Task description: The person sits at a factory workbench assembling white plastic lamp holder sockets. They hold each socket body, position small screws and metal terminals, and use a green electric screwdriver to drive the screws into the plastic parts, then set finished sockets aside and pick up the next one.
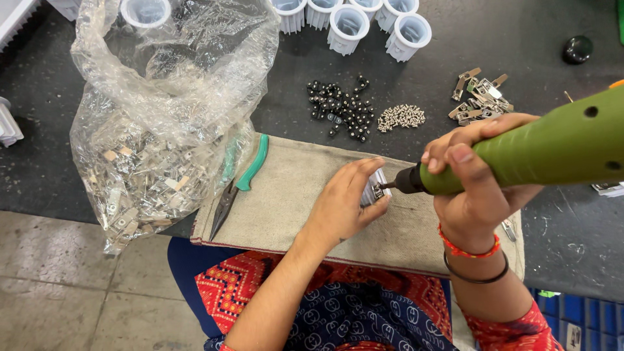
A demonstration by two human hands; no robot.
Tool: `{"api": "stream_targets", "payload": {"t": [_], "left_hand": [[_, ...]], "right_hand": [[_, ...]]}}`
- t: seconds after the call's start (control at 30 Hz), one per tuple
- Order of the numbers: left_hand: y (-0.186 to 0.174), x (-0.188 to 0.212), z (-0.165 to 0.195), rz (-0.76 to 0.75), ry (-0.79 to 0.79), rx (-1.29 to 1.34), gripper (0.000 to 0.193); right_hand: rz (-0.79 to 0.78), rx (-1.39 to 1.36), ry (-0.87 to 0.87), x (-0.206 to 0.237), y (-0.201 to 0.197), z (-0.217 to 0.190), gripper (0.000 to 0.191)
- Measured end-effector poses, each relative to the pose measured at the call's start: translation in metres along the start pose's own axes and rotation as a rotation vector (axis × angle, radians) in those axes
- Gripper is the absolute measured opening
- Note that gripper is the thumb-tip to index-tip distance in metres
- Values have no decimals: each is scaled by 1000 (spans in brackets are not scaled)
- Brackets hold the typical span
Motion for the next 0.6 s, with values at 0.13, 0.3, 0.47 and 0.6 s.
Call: {"api": "stream_targets", "payload": {"t": [0.13,0.3,0.47,0.6], "left_hand": [[0,0,0,2,5,6,61],[-2,0,-1,-2,-14,13,62],[-2,-1,-3,-18,-34,10,62],[-2,-4,-7,-23,-35,-11,64]], "right_hand": [[-7,29,-3,1,2,3,24],[-26,31,3,0,4,5,25],[-38,53,13,2,4,10,29],[-76,93,23,3,3,14,33]]}}
Point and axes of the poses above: each hand's wrist, its own x-axis away from the middle knuckle, its own y-axis out of the palm, z = x × y, the point moved 4 cm from there along -x, towards the middle knuckle, and after that the axes turned 8 degrees about y, right-handed, at the moved point
